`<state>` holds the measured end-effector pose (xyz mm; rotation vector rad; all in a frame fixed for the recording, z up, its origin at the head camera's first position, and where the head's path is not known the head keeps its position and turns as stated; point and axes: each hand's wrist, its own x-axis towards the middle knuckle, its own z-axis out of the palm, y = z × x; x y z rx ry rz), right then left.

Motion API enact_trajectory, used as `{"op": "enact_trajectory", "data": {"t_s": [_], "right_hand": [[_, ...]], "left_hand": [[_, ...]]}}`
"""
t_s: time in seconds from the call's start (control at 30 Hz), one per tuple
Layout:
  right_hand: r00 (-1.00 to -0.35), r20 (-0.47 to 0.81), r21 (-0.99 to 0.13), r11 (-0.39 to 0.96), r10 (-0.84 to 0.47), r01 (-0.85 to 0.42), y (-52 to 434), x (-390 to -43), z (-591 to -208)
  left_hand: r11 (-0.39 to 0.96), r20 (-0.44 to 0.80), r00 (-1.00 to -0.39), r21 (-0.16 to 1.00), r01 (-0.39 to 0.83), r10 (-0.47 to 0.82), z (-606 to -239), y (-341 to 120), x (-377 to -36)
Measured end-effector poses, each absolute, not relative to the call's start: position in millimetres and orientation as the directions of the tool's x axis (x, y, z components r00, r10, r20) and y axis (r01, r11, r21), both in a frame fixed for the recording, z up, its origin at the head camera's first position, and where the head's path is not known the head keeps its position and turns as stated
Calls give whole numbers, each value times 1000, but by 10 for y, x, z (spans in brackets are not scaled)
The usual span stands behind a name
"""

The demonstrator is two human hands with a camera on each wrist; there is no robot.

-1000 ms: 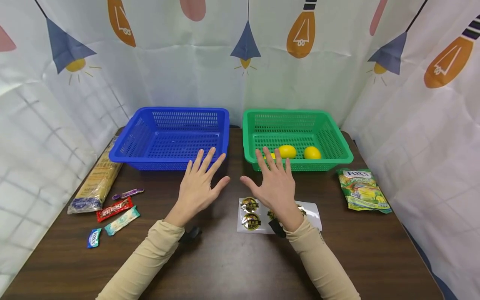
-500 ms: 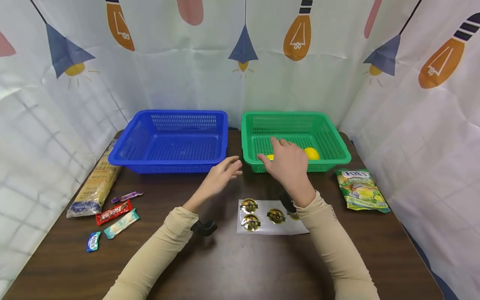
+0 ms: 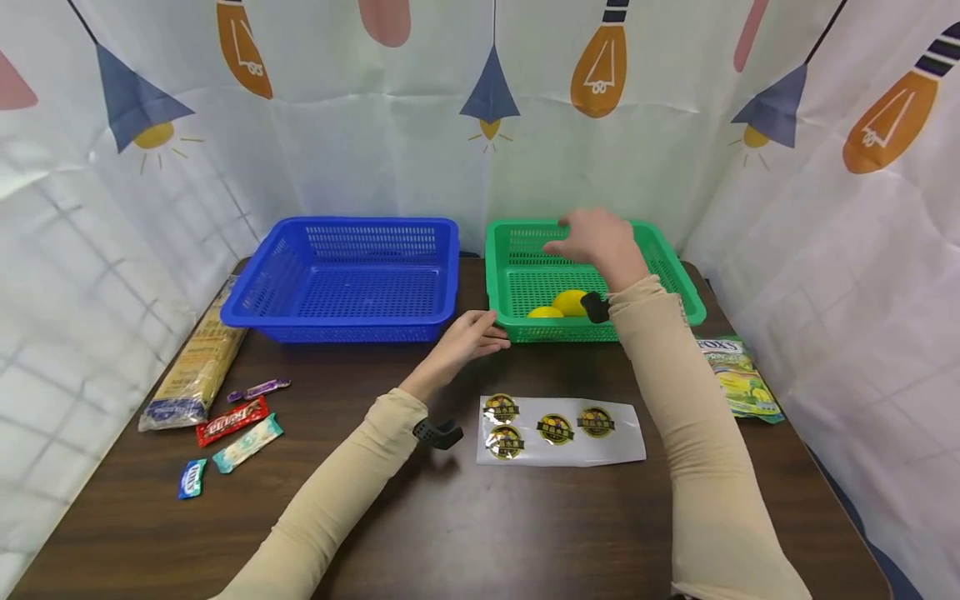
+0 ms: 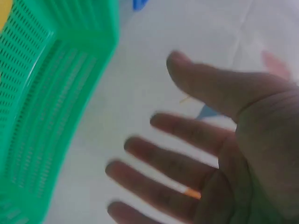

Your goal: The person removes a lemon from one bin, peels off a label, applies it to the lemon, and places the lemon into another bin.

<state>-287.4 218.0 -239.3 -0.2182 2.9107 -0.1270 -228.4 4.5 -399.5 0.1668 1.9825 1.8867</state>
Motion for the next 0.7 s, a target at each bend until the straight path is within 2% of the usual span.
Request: {"op": "enact_trajectory", "data": {"t_s": [0.2,0.37,0.53,0.7], "right_hand": [[-900,-403,-213,974,-166,-84,2320,-3262,-2443],[-800,-575,-297,955,-171,10,2438,-3500,-2721],[-746,-648,-294,954,-152,61,2489,-3544,-2936],[-756,-655,-162,977,-4,135,2488,-3636,-3094]], "left_hand": [[13,-160,-941,986,-163,300,-4041,108,-2348],[24,-157,-950,987,-157,270,-4062,131,-2385],[97,-123,-957,990,-100,263,-4059,119,-2409],[94,-138,-952,989,-116,273,-4042,109,-2402]]}}
